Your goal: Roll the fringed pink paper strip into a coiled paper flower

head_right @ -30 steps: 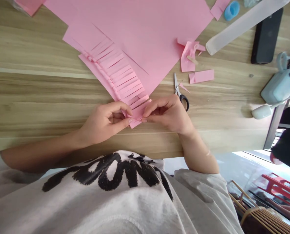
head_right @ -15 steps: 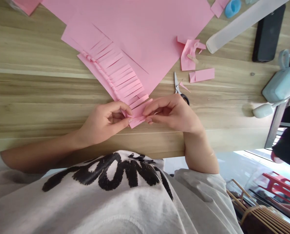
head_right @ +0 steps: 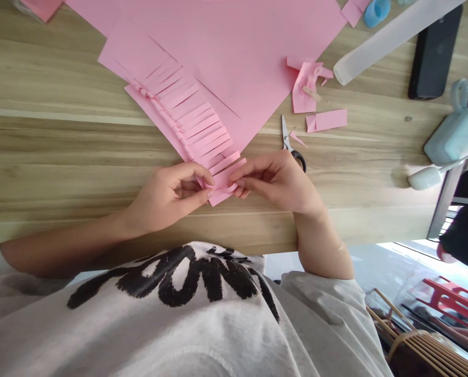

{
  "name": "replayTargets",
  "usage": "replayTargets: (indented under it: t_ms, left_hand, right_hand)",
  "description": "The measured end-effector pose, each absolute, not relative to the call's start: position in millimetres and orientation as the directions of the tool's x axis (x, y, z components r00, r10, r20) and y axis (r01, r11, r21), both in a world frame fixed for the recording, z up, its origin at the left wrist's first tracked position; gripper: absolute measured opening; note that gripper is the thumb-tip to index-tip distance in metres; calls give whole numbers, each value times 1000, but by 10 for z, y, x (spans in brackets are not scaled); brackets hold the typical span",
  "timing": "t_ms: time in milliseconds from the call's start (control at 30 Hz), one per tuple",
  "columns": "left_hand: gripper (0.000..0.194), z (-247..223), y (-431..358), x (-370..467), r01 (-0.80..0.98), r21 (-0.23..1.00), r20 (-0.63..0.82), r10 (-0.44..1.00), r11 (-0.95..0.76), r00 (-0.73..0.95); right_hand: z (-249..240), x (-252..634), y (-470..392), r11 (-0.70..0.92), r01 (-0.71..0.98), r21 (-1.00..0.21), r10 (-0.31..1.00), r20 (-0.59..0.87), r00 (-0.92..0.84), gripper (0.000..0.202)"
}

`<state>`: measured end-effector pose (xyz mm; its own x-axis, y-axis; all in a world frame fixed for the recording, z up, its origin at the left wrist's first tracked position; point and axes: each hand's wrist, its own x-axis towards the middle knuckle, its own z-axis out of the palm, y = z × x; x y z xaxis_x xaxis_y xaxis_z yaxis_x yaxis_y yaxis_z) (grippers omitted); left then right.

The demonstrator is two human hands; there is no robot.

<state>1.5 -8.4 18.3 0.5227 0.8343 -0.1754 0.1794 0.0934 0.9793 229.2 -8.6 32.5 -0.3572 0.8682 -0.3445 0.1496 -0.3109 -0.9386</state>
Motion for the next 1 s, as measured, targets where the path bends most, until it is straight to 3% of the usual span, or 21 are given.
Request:
replayTargets:
  t_ms: [600, 1000]
  left_hand:
    - [6, 192, -87, 32, 161, 979, -193, 839, 128, 509]
    - [5, 179, -90, 38, 172, 982, -158, 848, 80, 506]
  right_hand:
    - [299, 2261, -101, -310, 142, -940, 904, -338, -263, 7]
    - [322, 2283, -76, -315, 154, -937, 889, -348, -298, 15]
